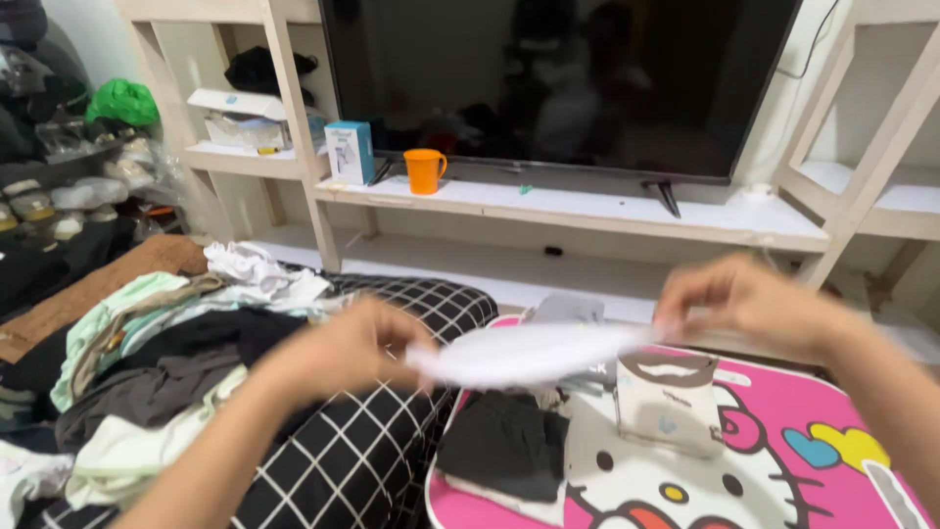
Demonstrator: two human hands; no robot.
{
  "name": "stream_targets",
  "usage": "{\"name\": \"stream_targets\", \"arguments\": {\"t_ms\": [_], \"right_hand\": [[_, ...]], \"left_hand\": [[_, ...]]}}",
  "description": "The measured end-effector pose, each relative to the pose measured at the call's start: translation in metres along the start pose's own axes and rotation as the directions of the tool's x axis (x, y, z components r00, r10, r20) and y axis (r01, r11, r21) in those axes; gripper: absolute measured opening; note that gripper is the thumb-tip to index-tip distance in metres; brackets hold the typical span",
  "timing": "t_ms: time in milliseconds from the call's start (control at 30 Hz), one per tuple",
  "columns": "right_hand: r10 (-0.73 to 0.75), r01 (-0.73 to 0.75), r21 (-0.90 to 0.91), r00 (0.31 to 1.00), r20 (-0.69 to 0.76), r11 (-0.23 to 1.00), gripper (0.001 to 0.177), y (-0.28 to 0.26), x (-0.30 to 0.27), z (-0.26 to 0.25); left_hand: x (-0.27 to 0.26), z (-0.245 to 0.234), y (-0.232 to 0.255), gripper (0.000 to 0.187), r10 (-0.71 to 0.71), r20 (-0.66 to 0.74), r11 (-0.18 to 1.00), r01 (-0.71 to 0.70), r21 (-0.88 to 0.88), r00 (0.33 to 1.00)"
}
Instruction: Fold various items of baby clothing on a small table.
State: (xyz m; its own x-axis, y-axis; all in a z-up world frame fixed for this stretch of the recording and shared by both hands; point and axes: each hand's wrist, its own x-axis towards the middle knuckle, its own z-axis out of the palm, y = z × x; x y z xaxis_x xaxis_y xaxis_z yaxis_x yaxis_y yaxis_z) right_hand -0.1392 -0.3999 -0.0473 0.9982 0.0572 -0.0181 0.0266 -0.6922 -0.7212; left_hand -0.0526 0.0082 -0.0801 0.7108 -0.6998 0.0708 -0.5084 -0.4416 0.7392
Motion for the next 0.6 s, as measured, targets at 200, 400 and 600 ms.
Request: {"name": "stream_targets", "arguments": {"t_ms": [200,400,600], "right_hand": [[-0.013,0.043,-0.051,0.877,0.48,0.998,0.019,0.081,-0.009,0.1],[0.188,-0.223,0.156,0.959,0.21,0.962,0.023,0.105,0.026,0.137],[0.439,-0.424,0.328,0.898,0.033,0.844,0.028,0.14,0.06,0.178]], "left_hand": [[-0.015,0.085,-0.095,0.024,-0.07,0.403,0.975,0.148,-0.166,0.912],[0.037,0.134,-0.145,0.027,-0.487,-0.279,0.873,0.464,-0.149,0.828],[0.063,0.156,-0.152,0.044,-0.757,-0.07,0.574,0.609,-0.548,0.65]]}}
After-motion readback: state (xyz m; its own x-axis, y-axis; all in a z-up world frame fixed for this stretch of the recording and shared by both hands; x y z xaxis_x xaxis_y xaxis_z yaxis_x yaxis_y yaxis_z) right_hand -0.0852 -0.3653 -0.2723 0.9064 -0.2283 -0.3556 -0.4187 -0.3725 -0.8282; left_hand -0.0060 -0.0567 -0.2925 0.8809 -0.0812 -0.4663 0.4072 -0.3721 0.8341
